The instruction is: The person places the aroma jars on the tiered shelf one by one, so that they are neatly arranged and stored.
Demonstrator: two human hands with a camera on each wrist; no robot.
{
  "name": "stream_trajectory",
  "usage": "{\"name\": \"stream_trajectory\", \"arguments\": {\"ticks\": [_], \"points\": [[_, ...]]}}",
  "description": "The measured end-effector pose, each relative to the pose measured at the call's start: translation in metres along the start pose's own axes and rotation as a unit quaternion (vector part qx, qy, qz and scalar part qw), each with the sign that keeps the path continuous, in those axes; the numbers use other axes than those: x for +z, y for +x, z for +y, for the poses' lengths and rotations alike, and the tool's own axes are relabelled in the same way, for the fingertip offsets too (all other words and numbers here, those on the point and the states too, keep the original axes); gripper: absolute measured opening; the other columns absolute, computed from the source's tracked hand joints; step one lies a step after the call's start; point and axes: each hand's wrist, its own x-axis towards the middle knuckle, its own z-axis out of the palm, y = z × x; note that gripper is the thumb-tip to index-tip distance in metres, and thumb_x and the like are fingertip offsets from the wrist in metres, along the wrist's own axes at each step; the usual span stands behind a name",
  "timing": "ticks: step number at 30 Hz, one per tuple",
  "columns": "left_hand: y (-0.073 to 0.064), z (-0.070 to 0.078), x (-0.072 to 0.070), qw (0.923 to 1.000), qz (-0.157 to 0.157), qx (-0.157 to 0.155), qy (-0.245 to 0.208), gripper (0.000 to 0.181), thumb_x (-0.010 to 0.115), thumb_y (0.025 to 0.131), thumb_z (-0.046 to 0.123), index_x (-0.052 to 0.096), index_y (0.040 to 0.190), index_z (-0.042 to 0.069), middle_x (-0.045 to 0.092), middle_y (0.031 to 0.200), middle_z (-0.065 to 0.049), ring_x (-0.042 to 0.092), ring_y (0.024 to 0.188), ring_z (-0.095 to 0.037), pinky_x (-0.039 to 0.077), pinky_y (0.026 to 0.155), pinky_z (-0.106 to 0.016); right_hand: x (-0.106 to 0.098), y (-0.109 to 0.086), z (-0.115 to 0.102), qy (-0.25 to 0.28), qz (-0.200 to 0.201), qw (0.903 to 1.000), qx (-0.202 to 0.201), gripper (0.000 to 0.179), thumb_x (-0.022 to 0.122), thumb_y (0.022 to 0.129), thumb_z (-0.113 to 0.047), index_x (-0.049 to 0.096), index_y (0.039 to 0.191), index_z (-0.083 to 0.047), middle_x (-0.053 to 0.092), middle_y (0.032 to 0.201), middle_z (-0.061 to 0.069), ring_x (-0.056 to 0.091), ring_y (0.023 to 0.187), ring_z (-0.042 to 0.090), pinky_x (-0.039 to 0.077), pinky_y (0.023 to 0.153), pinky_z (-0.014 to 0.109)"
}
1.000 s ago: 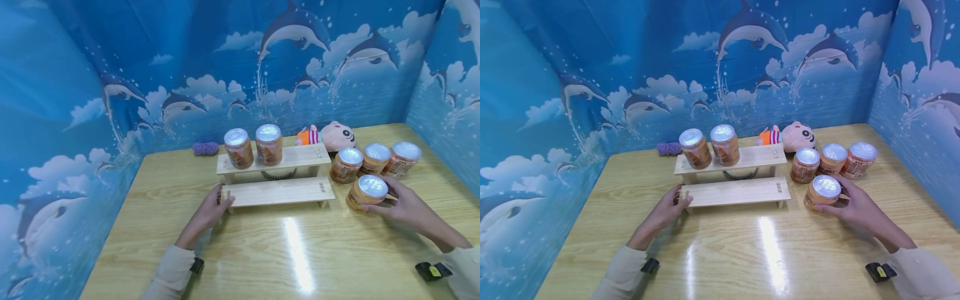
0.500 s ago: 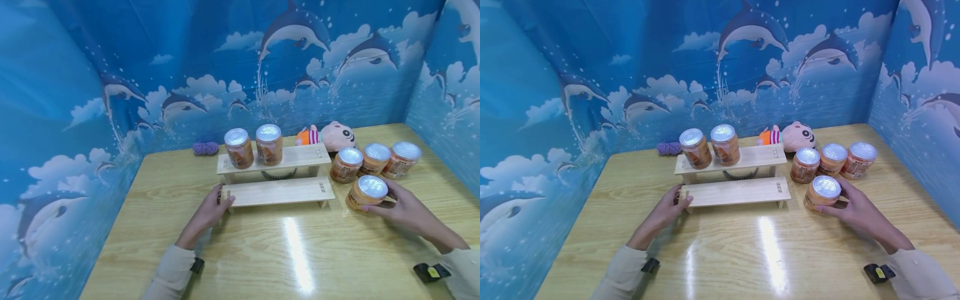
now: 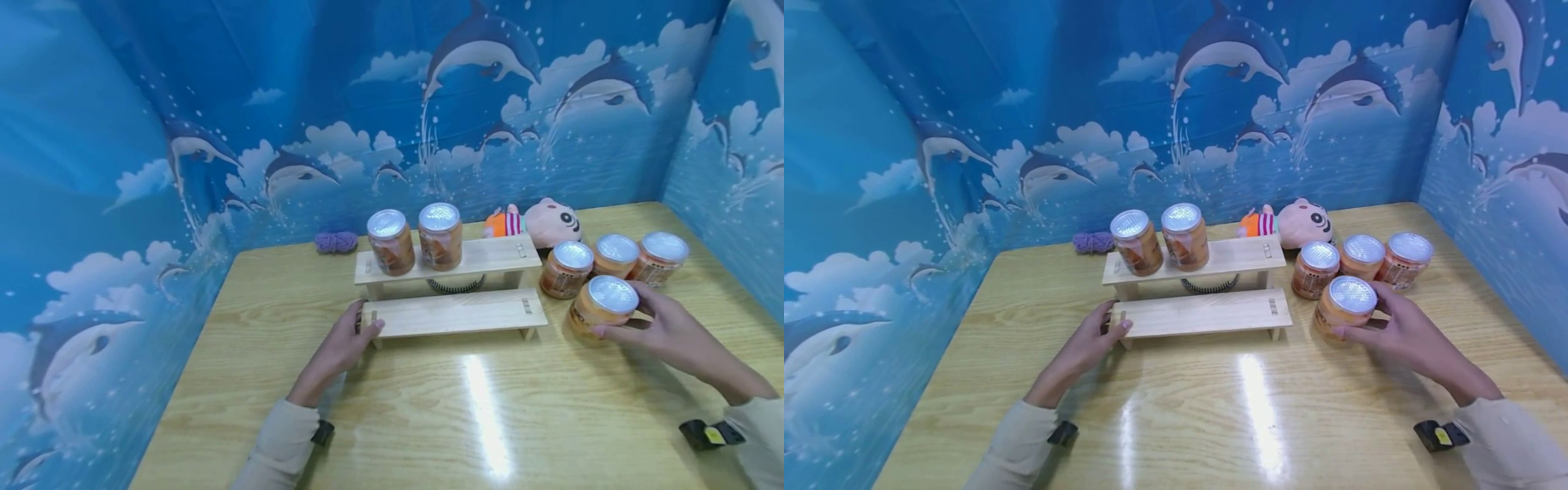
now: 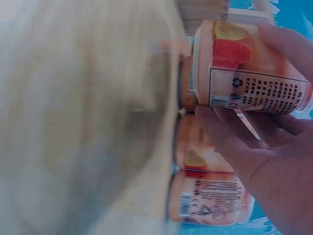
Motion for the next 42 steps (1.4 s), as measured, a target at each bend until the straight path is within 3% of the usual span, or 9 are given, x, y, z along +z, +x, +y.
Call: {"name": "stream_trajectory", "arguments": {"ticks": [6,11,14,20,28,32,37,42], "points": [[0.000,0.000,0.000,1.0000,0.001,0.003,-0.002,0.071,0.057,0.105,0.036,0.023,0.161,0.008,0.032,0.161,-0.019,0.032,0.146,-0.038,0.028,0.119,-0.057,-0.011,0.010,-0.014,-0.014,0.000,0.9999,-0.009,0.074,0.082,0.084,-0.003,0.041,0.145,0.004,0.054,0.123,-0.015,0.054,0.103,-0.011,0.054,0.071,0.012],[0.000,0.000,-0.001,1.0000,0.001,0.003,0.002,0.072,0.056,0.105,0.037,0.022,0.161,0.007,0.030,0.162,-0.019,0.031,0.147,-0.038,0.028,0.119,-0.057,-0.021,0.020,-0.030,-0.027,-0.012,0.9995,-0.007,0.084,0.081,0.086,-0.005,0.032,0.154,0.003,0.048,0.132,0.008,0.054,0.100,-0.010,0.056,0.066,0.018],[0.001,0.000,-0.001,1.0000,0.003,0.003,0.006,0.072,0.056,0.105,0.037,0.022,0.161,0.007,0.031,0.162,-0.020,0.031,0.147,-0.039,0.028,0.119,-0.057,-0.023,0.028,-0.039,-0.038,-0.003,0.9992,-0.011,0.079,0.083,0.084,-0.003,0.038,0.149,0.005,0.050,0.127,0.015,0.055,0.095,-0.010,0.057,0.065,0.018],[0.001,0.000,-0.001,0.9999,0.004,0.005,0.010,0.071,0.057,0.105,0.036,0.024,0.160,0.006,0.032,0.161,-0.020,0.032,0.146,-0.039,0.029,0.119,-0.057,-0.028,0.042,-0.052,-0.057,0.015,0.9962,-0.064,0.068,0.085,0.078,0.003,0.049,0.136,0.010,0.056,0.116,0.015,0.056,0.090,-0.008,0.052,0.062,0.012],[0.003,-0.001,0.000,0.9999,0.005,0.004,0.009,0.071,0.057,0.105,0.036,0.025,0.160,0.007,0.033,0.160,-0.019,0.033,0.146,-0.039,0.029,0.119,-0.057,-0.027,0.063,-0.085,-0.059,-0.009,0.9977,-0.034,0.075,0.087,0.080,-0.008,0.048,0.144,-0.002,0.059,0.126,0.016,0.055,0.100,-0.005,0.055,0.068,0.013],[0.003,-0.002,0.000,1.0000,0.005,0.000,0.006,0.071,0.058,0.104,0.036,0.025,0.160,0.007,0.033,0.161,-0.019,0.032,0.146,-0.038,0.029,0.119,-0.057,-0.024,0.073,-0.095,-0.072,-0.033,0.9967,-0.018,0.073,0.087,0.082,-0.015,0.048,0.144,-0.004,0.058,0.128,0.015,0.055,0.100,0.002,0.054,0.068,0.017],[0.003,-0.002,0.000,1.0000,0.004,0.003,0.004,0.071,0.057,0.105,0.036,0.025,0.160,0.007,0.033,0.161,-0.019,0.033,0.146,-0.039,0.029,0.118,-0.057,-0.014,0.086,-0.106,-0.065,-0.062,0.9959,-0.012,0.078,0.085,0.084,-0.018,0.043,0.147,-0.002,0.056,0.134,0.018,0.055,0.117,0.027,0.053,0.076,0.016],[0.003,-0.003,-0.001,0.9999,-0.004,0.015,0.002,0.071,0.056,0.105,0.035,0.023,0.160,0.005,0.035,0.159,-0.021,0.037,0.143,-0.041,0.034,0.116,-0.057,-0.001,0.099,-0.115,-0.042,-0.091,0.9948,-0.019,0.089,0.084,0.086,-0.019,0.032,0.156,-0.002,0.052,0.139,0.019,0.053,0.123,0.040,0.059,0.083,0.032]]}}
